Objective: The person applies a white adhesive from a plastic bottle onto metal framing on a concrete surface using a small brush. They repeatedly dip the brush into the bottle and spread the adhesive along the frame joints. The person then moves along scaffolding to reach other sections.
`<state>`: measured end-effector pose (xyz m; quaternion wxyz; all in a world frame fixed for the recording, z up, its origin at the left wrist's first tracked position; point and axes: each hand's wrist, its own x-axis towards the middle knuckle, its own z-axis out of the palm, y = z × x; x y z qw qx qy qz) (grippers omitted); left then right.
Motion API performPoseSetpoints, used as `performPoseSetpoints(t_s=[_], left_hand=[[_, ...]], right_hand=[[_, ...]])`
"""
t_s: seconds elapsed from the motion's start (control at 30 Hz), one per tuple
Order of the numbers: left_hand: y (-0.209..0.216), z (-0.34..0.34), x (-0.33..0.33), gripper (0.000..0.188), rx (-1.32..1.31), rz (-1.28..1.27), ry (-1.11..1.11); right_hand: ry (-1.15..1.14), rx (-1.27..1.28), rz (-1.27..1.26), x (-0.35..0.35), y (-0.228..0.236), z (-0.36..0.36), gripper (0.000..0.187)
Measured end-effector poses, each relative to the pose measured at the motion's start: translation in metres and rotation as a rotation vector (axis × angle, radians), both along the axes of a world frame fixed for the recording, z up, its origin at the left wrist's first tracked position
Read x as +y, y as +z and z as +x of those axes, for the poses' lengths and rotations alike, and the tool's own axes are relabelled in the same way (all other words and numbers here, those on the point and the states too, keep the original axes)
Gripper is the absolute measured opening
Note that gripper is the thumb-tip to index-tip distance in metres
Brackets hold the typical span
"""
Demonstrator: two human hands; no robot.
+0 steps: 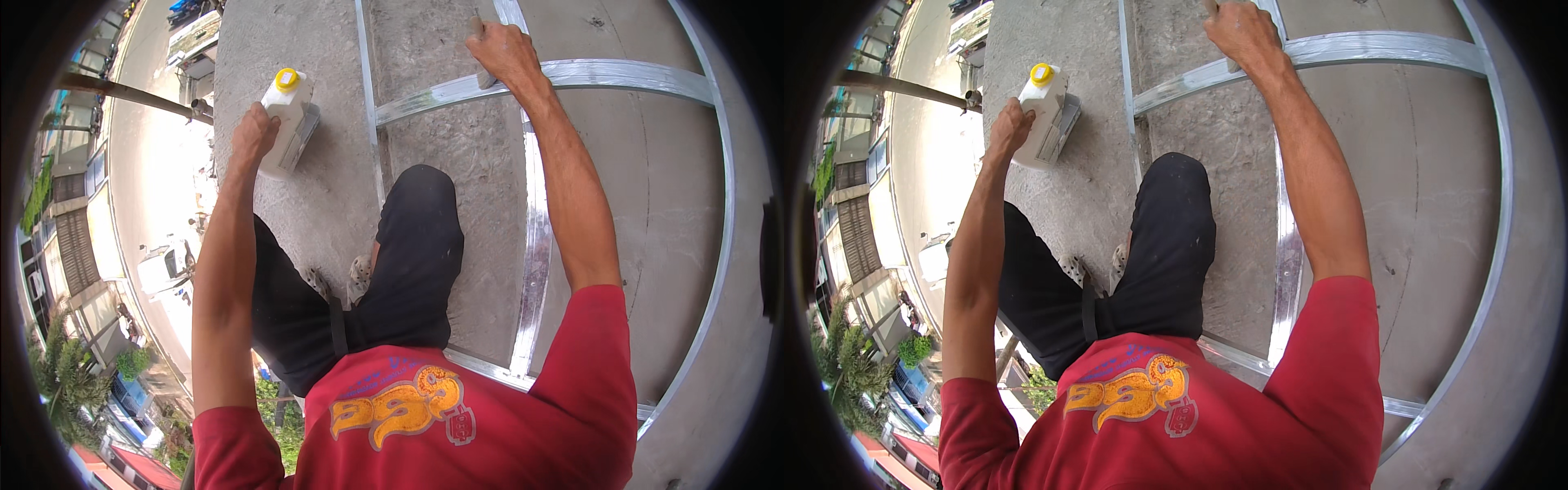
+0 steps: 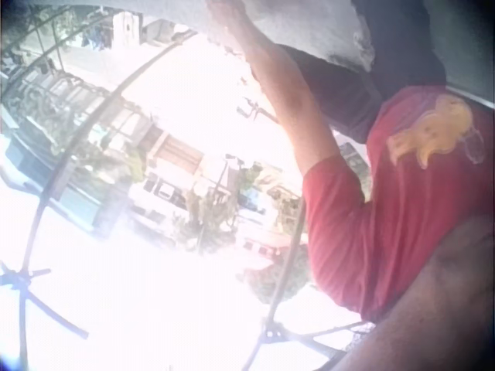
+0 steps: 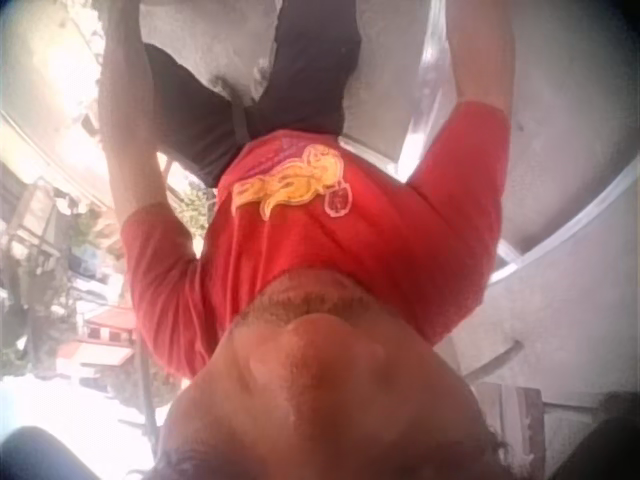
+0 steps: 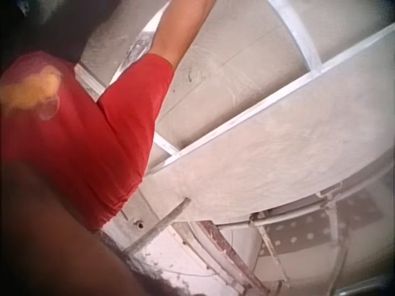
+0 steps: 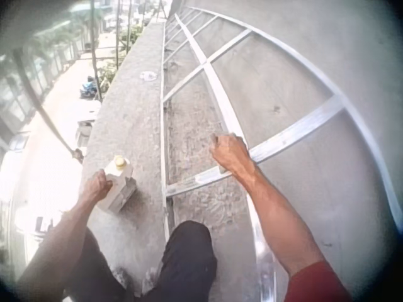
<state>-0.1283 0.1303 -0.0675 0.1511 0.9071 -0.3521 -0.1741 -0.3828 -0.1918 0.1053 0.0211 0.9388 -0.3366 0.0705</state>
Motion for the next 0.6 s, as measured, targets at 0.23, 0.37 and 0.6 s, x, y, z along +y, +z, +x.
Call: performPoseSetpoints(t_s=[0.23,0.37,0.6], left_hand=[[-0.009,0.016,0.021,0.04,0.094,-0.077,-0.051],[-0.009,0.003,0.018,0.039,0.034,-0.127,-0.067],[-0.008,-0.016,0.017,0.035,0.064,-0.137,-0.065]], right_hand=[[0.164,0.07,0.084,0.074,-0.045,0.019,0.025],[0.052,-0.084,0.436,0.101,-0.109,0.047,0.031],[-0.1,0.111,0.206,0.058,-0.061,0.036,0.033]])
